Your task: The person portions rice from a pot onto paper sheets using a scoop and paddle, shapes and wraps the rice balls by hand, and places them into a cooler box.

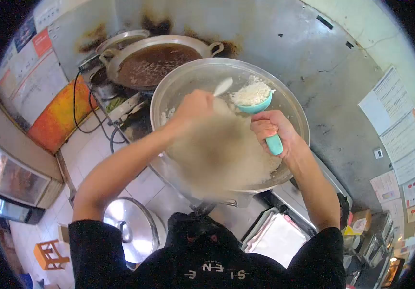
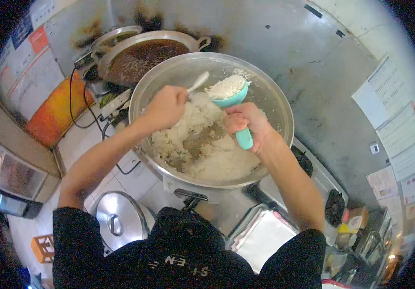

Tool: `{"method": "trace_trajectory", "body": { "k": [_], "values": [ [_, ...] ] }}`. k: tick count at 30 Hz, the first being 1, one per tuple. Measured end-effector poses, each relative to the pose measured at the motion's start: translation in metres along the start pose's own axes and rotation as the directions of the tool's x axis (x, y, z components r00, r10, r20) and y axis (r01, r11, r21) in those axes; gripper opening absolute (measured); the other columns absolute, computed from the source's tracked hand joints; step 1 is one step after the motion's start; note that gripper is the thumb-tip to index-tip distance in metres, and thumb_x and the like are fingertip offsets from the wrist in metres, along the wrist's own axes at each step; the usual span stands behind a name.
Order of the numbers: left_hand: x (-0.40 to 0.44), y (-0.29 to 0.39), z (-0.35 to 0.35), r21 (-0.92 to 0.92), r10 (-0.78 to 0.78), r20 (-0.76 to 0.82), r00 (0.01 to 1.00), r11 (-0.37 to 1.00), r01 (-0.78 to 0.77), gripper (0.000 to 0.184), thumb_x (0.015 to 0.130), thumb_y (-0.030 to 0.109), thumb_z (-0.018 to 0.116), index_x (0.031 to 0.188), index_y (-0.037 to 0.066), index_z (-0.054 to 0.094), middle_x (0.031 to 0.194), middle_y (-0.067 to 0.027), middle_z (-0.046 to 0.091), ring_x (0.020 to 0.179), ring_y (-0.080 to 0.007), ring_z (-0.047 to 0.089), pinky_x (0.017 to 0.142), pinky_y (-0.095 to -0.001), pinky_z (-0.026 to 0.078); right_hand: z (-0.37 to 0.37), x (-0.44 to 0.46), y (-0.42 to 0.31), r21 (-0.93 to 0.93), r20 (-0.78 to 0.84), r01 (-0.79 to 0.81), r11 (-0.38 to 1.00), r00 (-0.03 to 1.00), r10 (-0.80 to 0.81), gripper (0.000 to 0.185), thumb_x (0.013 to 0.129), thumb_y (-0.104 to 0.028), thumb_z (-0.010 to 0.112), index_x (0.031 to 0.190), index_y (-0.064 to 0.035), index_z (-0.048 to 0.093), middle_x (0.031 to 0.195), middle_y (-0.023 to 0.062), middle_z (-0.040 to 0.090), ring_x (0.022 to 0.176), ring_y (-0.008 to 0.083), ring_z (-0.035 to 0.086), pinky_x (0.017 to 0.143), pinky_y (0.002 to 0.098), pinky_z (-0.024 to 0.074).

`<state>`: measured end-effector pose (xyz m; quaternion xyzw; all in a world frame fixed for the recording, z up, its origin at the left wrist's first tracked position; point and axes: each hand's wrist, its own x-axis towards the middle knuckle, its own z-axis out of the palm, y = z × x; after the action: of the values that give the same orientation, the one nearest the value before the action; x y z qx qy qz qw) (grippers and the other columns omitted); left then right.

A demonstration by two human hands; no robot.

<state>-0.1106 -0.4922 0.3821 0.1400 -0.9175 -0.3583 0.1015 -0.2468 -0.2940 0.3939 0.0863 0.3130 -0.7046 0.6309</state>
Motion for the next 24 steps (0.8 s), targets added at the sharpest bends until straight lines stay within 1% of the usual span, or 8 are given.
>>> {"method": "trace_trajectory", "body": {
  "k": [3, 6, 9, 13, 16, 17, 19, 24],
  "values": [
    [-0.010, 0.009, 0.012, -0.093, 0.195, -0.339, 0.920, 0.966, -0.240, 0.025, 0.095, 0.014, 0.050, 0.088, -0.004, 0.066, 0.081, -0.0308, 0.063, 0.076, -0.0432, 0.065, 0.072, -0.0476, 0.050, 0.006, -0.001, -0.006, 0.026, 0.060, 0.028, 0.999, 0.998, -0.030, 0.026, 0.099, -0.007, 0.041, 0.073, -0.0090, 0.038, 0.057, -0.0050, 0.036, 0.039, 0.0026, 0.032, 0.034, 0.0191, 0.0344],
    [-0.014, -0.007, 0.017, 0.152, 0.284, -0.227, 0.932, 0.955, -0.254, 0.027, 0.096, 0.017, 0.050, 0.088, -0.004, 0.065, 0.082, -0.0293, 0.064, 0.076, -0.0413, 0.066, 0.071, -0.0450, 0.050, 0.006, -0.002, -0.005, 0.110, 0.054, 0.045, 0.993, 0.997, -0.052, 0.026, 0.099, -0.006, 0.041, 0.074, -0.0078, 0.038, 0.057, -0.0041, 0.036, 0.038, 0.0032, 0.032, 0.033, 0.0193, 0.0338],
    [0.022, -0.038, -0.011, 0.211, -0.072, 0.130, 0.989, 0.976, 0.043, 0.030, 0.098, 0.020, 0.049, 0.092, -0.004, 0.065, 0.084, -0.0290, 0.065, 0.082, -0.0429, 0.067, 0.075, -0.0482, 0.050, 0.006, -0.019, 0.000, 0.067, 0.166, -0.008, 0.998, 0.986, -0.004, 0.024, 0.095, -0.006, 0.043, 0.072, -0.0113, 0.038, 0.056, -0.0047, 0.036, 0.039, 0.0034, 0.033, 0.034, 0.0195, 0.0331],
    [0.057, -0.056, -0.001, 0.401, 0.024, 0.292, 0.956, 0.904, -0.145, 0.033, 0.098, 0.024, 0.048, 0.101, -0.004, 0.065, 0.100, -0.0305, 0.065, 0.096, -0.0432, 0.065, 0.086, -0.0515, 0.049, -0.012, -0.045, 0.020, -0.007, 0.306, 0.007, 1.000, 0.952, -0.005, 0.019, 0.097, -0.022, 0.042, 0.088, -0.0059, 0.046, 0.059, -0.0042, 0.037, 0.038, 0.0043, 0.034, 0.031, 0.0203, 0.0312],
    [0.046, -0.019, -0.001, 0.744, 0.283, 0.297, 0.912, 0.530, -0.407, 0.033, 0.096, 0.023, 0.051, 0.111, -0.004, 0.063, 0.119, -0.0313, 0.060, 0.107, -0.0445, 0.061, 0.097, -0.0532, 0.044, -0.028, -0.084, 0.057, 0.114, 0.375, 0.136, 0.984, 0.912, -0.169, 0.034, 0.098, -0.032, 0.035, 0.116, -0.0065, 0.051, 0.070, 0.0030, 0.043, 0.040, 0.0059, 0.035, 0.030, 0.0213, 0.0294],
    [0.016, 0.022, -0.011, 0.656, 0.322, 0.093, 0.942, 0.692, -0.302, 0.035, 0.095, 0.019, 0.052, 0.120, -0.004, 0.060, 0.125, -0.0309, 0.058, 0.114, -0.0435, 0.059, 0.102, -0.0517, 0.042, -0.040, -0.099, 0.074, 0.156, 0.407, 0.216, 0.964, 0.875, -0.262, 0.039, 0.099, -0.033, 0.032, 0.123, -0.0081, 0.051, 0.073, 0.0056, 0.044, 0.040, 0.0066, 0.035, 0.030, 0.0216, 0.0291],
    [-0.027, 0.063, -0.018, 0.475, 0.604, -0.035, 0.796, 0.711, -0.519, 0.039, 0.096, 0.019, 0.052, 0.123, -0.008, 0.059, 0.124, -0.0297, 0.061, 0.111, -0.0466, 0.060, 0.102, -0.0482, 0.044, -0.066, -0.135, 0.116, 0.362, 0.220, 0.340, 0.868, 0.874, -0.434, 0.054, 0.098, -0.042, 0.032, 0.126, 0.0000, 0.050, 0.075, 0.0113, 0.054, 0.035, 0.0068, 0.032, 0.027, 0.0215, 0.0243],
    [-0.118, 0.104, 0.053, -0.310, 0.708, 0.312, 0.633, 0.706, -0.637, 0.036, 0.088, 0.010, 0.059, 0.121, -0.003, 0.062, 0.095, -0.0181, 0.069, 0.079, -0.0332, 0.067, 0.075, -0.0375, 0.053, -0.226, -0.216, 0.245, 0.247, -0.172, 0.777, 0.579, 0.624, -0.763, 0.051, 0.098, -0.047, 0.039, 0.106, 0.0016, 0.050, 0.069, 0.0065, 0.048, 0.034, 0.0085, 0.033, 0.030, 0.0229, 0.0260]
  ]
}}
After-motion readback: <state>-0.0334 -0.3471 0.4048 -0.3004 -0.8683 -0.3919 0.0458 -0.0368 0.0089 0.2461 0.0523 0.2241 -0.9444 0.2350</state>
